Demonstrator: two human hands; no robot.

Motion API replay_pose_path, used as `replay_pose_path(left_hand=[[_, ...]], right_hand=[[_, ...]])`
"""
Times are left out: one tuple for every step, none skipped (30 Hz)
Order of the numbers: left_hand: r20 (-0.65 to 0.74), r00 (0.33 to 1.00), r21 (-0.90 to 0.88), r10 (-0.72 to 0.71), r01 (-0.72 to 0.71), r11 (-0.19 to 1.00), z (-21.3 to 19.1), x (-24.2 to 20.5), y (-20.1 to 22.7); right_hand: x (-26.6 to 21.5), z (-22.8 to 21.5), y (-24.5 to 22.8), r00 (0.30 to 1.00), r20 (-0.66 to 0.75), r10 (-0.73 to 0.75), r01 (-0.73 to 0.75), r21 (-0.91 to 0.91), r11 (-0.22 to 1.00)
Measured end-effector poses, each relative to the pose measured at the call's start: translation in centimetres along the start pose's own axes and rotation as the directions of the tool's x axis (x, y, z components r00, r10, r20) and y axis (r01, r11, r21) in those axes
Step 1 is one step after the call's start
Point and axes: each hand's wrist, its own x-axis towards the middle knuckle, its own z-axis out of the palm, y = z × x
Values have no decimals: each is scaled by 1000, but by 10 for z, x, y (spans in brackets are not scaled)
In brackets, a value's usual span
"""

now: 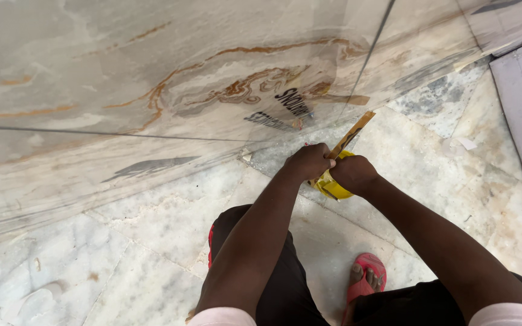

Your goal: The person applies a white adhesive strip to a wooden edge profile using a small stick to spread the adhesive. They then press the profile onto the edge of a wooden board and smooth it down to secure it.

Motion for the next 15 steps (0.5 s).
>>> replay_pose_path(left_hand=[[-1, 1000, 5, -6, 6, 1000, -1, -1, 1], [-5, 1000, 7, -1, 1, 1000, -2, -1, 1], [-8, 1000, 6, 2, -1, 1000, -1, -1, 1], [-12, 1000, 5, 4, -4, 1000, -1, -1, 1], [-10, 1000, 10, 2, -2, 1000, 0, 0, 0], [-9, 1000, 15, 0, 0, 1000, 1, 1, -1], [-8, 1000, 21, -2, 2, 1000, 1, 2, -1], [-12, 1000, 17, 2, -2, 1000, 3, 3, -2], [-17, 1000, 14, 8, -8, 1000, 3, 4, -3], [-22, 1000, 12, 14, -13, 1000, 4, 5, -3], [-24, 999, 9, 21, -21, 1000, 4, 6, -4], [-27, 999, 6, 28, -28, 1000, 5, 5, -4], [-30, 999, 5, 36, -36, 999, 5, 5, -4], [-27, 999, 7, 29, -29, 1000, 4, 5, -4], [-24, 999, 7, 22, -22, 1000, 4, 4, -3]], right_hand=[[2, 1, 0, 999, 46, 14, -14, -7, 1000], [4, 2, 0, 995, 91, 29, -28, -15, 999], [5, 4, -1, 989, 139, 41, -38, -24, 999], [7, 5, -1, 987, 153, 56, -56, -5, 998], [8, 6, -1, 983, 169, 69, -72, 14, 997], [9, 8, -1, 979, 184, 82, -89, 33, 995], [10, 8, -1, 977, 191, 92, -102, 41, 994], [11, 9, -1, 975, 198, 102, -114, 49, 992], [12, 10, 0, 972, 203, 114, -128, 56, 990], [12, 10, 0, 971, 202, 130, -147, 73, 986], [14, 11, 1, 969, 199, 145, -166, 89, 982], [15, 11, 1, 967, 197, 161, -184, 106, 977], [16, 12, 2, 964, 196, 181, -210, 135, 968], [18, 14, 3, 960, 196, 202, -235, 164, 958], [18, 15, 4, 955, 198, 221, -259, 192, 946]])
